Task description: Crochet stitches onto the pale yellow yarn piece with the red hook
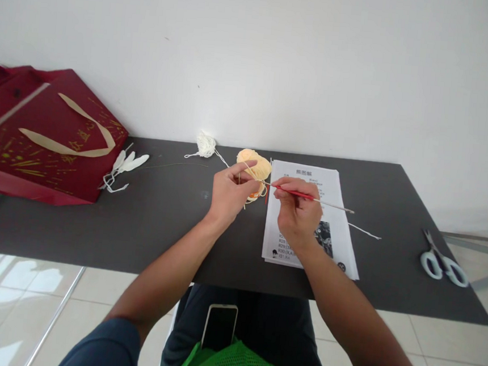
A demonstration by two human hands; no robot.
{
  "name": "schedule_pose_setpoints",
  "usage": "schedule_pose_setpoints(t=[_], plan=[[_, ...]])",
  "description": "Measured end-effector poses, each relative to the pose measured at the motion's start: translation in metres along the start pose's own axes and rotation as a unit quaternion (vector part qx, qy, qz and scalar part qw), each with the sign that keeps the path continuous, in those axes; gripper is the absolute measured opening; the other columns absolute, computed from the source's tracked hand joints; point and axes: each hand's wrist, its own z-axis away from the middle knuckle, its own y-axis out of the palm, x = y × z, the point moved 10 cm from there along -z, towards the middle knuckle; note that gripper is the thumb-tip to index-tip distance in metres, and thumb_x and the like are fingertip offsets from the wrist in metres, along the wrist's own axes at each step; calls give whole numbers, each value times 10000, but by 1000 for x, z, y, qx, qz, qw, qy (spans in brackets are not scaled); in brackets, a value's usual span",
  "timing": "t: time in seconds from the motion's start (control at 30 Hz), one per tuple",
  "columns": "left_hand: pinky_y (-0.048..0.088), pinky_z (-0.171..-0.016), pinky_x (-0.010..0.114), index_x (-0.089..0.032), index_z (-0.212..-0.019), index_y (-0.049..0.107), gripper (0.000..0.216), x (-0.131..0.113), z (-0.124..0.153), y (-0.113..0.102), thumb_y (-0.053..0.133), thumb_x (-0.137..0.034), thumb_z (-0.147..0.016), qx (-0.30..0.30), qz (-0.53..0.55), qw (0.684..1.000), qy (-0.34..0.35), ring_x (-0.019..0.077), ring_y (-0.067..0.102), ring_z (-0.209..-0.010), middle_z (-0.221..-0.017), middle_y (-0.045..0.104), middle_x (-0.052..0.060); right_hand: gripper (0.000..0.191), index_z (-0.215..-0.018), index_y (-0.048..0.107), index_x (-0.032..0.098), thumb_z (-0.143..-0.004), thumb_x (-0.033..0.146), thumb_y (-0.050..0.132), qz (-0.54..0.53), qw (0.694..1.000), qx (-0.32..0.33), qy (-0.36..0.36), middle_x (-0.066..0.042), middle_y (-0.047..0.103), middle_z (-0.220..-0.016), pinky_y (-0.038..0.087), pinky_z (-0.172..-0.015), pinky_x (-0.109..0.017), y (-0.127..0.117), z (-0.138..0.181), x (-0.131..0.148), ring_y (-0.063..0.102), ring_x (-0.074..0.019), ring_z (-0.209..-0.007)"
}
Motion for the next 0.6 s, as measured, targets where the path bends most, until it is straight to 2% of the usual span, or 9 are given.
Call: schedule_pose_setpoints(t=[0.1,0.23,0.43,0.6], plan=[[415,-548,217,-147,-1108,773,473,-12,4,0,752,-109,-637,-9,-47,997,67,67,500,-537,-625,607,-64,75,-975,645,272,-931,226,686,8,1000,-5,9,-18,752,-940,572,-700,-328,1,2,3,718,-167,-853],[394,-546,208,-181,-1064,795,414,-20,7,4,716,-90,-668,19,-60,991,115,55,457,-539,-628,573,-65,78,-945,629,257,-928,236,703,-82,992,-25,92,5,741,-916,545,-637,-295,0,-1,-8,651,-111,-661],[423,-547,216,-202,-1063,803,464,-8,0,5,748,-67,-622,54,23,996,62,68,503,-541,-642,608,-52,128,-931,609,264,-911,268,735,-192,971,-30,139,33,724,-876,533,-621,-271,3,-5,-25,617,-88,-616],[388,-521,200,-199,-946,814,405,-3,-3,9,737,-23,-589,80,83,993,20,59,506,-535,-656,632,-40,152,-925,619,263,-890,287,766,-222,963,-26,150,29,725,-870,531,-609,-264,3,-5,-28,628,-91,-632]])
